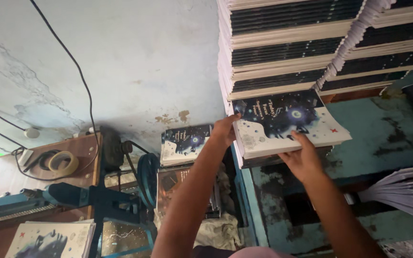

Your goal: The person repeatedly picks up stacks of books from a lower pile and places them onto a higher stack on a blue workbench. They handle the books by hand, aligning them as they build the stack.

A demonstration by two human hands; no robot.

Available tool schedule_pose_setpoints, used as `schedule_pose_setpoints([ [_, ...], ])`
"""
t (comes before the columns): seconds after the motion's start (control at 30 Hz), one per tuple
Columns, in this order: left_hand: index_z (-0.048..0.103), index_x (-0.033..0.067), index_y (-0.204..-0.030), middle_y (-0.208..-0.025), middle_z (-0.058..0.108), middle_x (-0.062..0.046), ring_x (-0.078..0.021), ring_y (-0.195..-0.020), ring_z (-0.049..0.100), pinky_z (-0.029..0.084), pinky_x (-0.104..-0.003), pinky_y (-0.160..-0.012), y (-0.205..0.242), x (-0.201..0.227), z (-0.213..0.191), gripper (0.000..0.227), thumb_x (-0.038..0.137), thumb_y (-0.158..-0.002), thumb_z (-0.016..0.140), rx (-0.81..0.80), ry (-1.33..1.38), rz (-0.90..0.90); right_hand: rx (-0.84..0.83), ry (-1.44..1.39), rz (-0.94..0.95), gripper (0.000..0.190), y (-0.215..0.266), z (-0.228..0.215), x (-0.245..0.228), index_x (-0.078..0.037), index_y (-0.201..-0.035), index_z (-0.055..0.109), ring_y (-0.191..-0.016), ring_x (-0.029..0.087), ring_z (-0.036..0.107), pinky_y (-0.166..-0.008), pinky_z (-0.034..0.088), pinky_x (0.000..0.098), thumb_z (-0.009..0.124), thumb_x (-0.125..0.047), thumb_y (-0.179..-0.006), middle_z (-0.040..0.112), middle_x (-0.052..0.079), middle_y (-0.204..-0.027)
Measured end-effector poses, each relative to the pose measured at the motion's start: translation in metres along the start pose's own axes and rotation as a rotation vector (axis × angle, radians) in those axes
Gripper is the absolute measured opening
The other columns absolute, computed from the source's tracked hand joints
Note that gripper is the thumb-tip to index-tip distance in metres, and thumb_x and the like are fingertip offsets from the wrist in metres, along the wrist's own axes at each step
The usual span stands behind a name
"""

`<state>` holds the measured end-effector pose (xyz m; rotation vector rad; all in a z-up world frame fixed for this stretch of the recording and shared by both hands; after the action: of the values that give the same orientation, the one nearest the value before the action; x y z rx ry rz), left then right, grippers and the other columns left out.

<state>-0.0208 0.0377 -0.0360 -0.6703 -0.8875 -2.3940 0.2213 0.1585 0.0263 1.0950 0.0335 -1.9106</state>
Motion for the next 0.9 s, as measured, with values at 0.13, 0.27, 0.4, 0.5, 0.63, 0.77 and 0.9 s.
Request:
schedule_pose_setpoints([
  [0.13,0.064,-0.008,-0.112,-0.093,0.069,-0.019,-0.0331,-0.08,0.071,0.061,-0.046,-0.073,0.002,0.0,-0.001,0.035,0.012,-0.085,0.076,0.058,-0.046,0.006,0.098,0.569,0.153,0.061,0.015,-0.01,-0.018,-0.016,-0.126,0.054,-0.08,0.026,0.073,-0.072,0.059,0.0407,0.065,-0.054,-0.079,0.072,0.002,-0.107],
  [0.27,0.065,-0.0086,-0.11,-0.092,0.069,-0.019,-0.0326,-0.078,0.07,0.06,-0.046,-0.071,0.006,-0.001,-0.001,0.035,0.013,-0.086,0.077,0.051,-0.065,0.04,0.187,0.957,0.075,0.074,0.026,-0.02,-0.028,0.002,-0.104,0.06,-0.054,0.023,0.063,-0.052,0.055,0.0373,0.063,-0.069,-0.085,0.061,0.014,-0.07],
  [0.4,0.066,-0.0081,-0.109,-0.091,0.07,-0.019,-0.0318,-0.076,0.072,0.061,-0.044,-0.067,0.006,-0.003,-0.001,0.034,0.013,-0.084,0.076,0.026,-0.062,0.059,0.232,1.036,-0.003,0.074,0.035,-0.02,-0.026,0.002,-0.081,0.062,-0.042,0.021,0.054,-0.041,0.048,0.0347,0.062,-0.072,-0.084,0.052,0.008,-0.053],
  [0.5,0.066,-0.0089,-0.109,-0.092,0.071,-0.019,-0.0307,-0.075,0.072,0.061,-0.042,-0.066,0.004,-0.007,-0.002,0.035,0.013,-0.085,0.077,0.05,-0.054,0.063,0.248,1.084,0.0,0.077,0.044,-0.018,-0.031,0.001,-0.074,0.061,-0.041,0.021,0.055,-0.041,0.047,0.035,0.054,-0.074,-0.087,0.054,0.009,-0.051],
  [0.63,0.066,-0.0063,-0.115,-0.094,0.069,-0.019,-0.031,-0.08,0.067,0.055,-0.041,-0.069,0.008,-0.006,0.003,0.036,0.014,-0.088,0.079,0.049,0.017,0.098,0.314,1.161,-0.198,0.076,0.06,-0.011,-0.04,0.003,-0.07,0.062,-0.044,0.022,0.055,-0.045,0.044,0.0356,0.056,-0.068,-0.097,0.056,0.015,-0.055],
  [0.77,0.065,-0.0031,-0.116,-0.099,0.071,-0.022,-0.0309,-0.094,0.066,0.054,-0.041,-0.085,0.026,0.0,0.005,0.037,0.021,-0.088,0.068,0.128,0.083,0.27,0.135,1.219,-0.316,0.067,0.067,-0.004,-0.035,0.003,-0.074,0.071,-0.055,0.021,0.067,-0.057,0.054,0.0337,0.056,-0.058,-0.097,0.067,0.011,-0.061],
  [0.9,0.066,-0.0065,-0.121,-0.118,0.07,-0.018,-0.0252,-0.109,0.064,0.048,-0.034,-0.096,0.058,0.024,0.008,0.041,0.018,-0.089,0.072,0.223,-0.298,0.665,-0.168,1.363,-0.693,0.06,0.068,0.002,-0.032,0.0,-0.078,0.079,-0.073,0.023,0.073,-0.071,0.054,0.0348,0.057,-0.053,-0.098,0.076,0.01,-0.074],
])
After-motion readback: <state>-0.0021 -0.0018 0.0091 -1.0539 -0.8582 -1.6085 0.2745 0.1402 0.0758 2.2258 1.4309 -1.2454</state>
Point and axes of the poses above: each hand's wrist, its own y-axis away from the middle knuckle, its own z-axis out of the palm, x = y × z, the point moved 3 cm from there along -y, towards the middle knuckle
